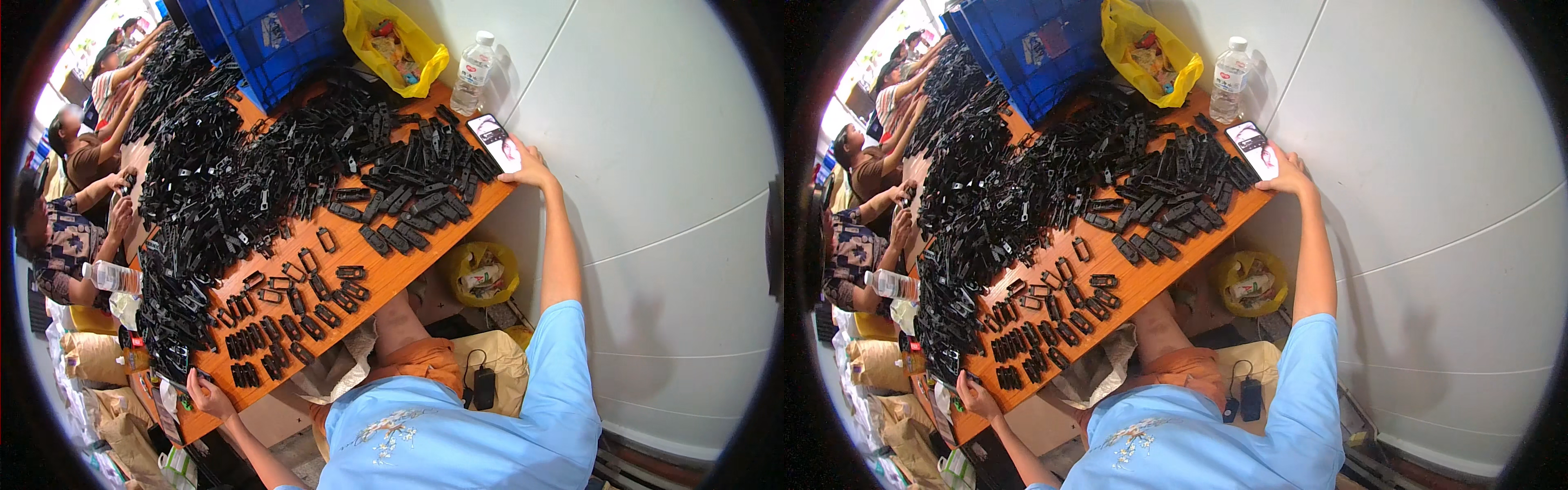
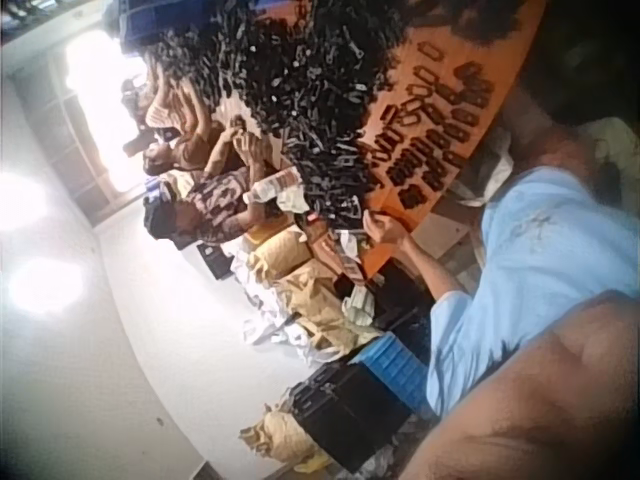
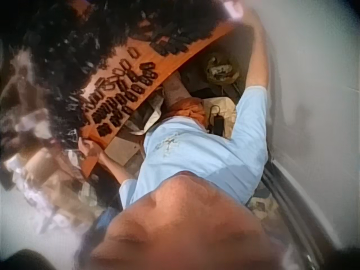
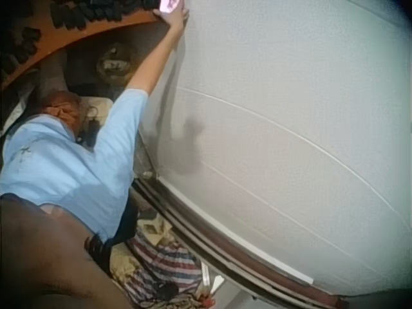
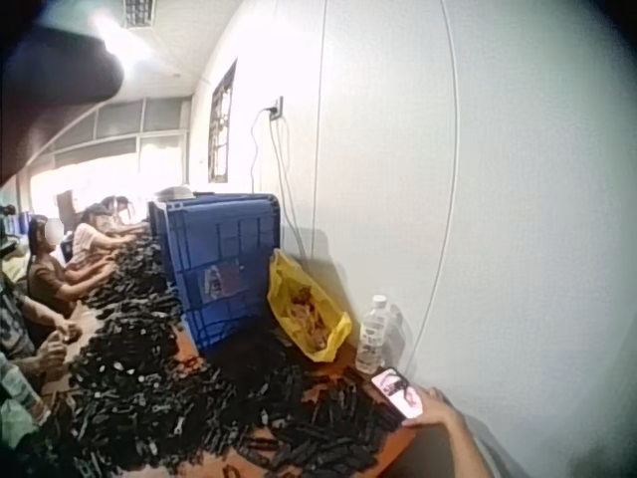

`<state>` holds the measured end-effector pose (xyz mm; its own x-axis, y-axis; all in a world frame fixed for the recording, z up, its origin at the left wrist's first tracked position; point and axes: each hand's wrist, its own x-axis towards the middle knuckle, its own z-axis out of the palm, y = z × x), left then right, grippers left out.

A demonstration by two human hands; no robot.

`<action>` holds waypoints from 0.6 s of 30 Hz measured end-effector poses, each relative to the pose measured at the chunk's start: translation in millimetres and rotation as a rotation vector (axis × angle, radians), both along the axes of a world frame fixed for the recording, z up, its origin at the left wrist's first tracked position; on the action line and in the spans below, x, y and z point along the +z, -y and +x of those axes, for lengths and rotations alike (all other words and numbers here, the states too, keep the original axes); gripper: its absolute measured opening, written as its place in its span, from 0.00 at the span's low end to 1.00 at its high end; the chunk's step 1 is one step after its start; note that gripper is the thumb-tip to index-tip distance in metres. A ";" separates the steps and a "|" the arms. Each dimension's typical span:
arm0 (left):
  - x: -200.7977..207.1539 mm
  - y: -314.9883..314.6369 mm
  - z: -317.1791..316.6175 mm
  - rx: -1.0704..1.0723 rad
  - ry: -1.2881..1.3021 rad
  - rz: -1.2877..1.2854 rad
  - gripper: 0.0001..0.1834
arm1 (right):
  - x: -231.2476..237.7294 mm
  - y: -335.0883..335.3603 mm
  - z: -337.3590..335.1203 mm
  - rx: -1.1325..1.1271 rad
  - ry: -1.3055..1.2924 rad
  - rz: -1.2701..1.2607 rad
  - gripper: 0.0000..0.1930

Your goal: The person sets down a phone, arranges plastic components on the table by hand, and assembles plastic pieces together.

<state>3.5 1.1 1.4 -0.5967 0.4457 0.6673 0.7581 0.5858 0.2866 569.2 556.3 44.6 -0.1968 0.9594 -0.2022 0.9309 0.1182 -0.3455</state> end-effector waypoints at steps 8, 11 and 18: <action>6.3 -5.0 6.9 -0.011 -0.006 0.018 0.14 | 7.4 79.6 -33.8 0.025 -0.260 0.599 0.35; 7.6 -5.6 5.8 -0.018 -0.030 0.031 0.14 | 34.9 147.2 -88.4 0.166 -0.538 0.539 0.09; 9.3 -6.2 10.0 -0.010 0.018 0.081 0.13 | 20.0 216.8 -151.5 0.244 -0.471 0.421 0.12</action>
<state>13.5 7.3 10.7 -0.6045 0.3964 0.6910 0.7582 0.5524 0.3464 417.7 339.5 64.7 -0.3933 0.8544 0.3395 0.6216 0.5192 -0.5866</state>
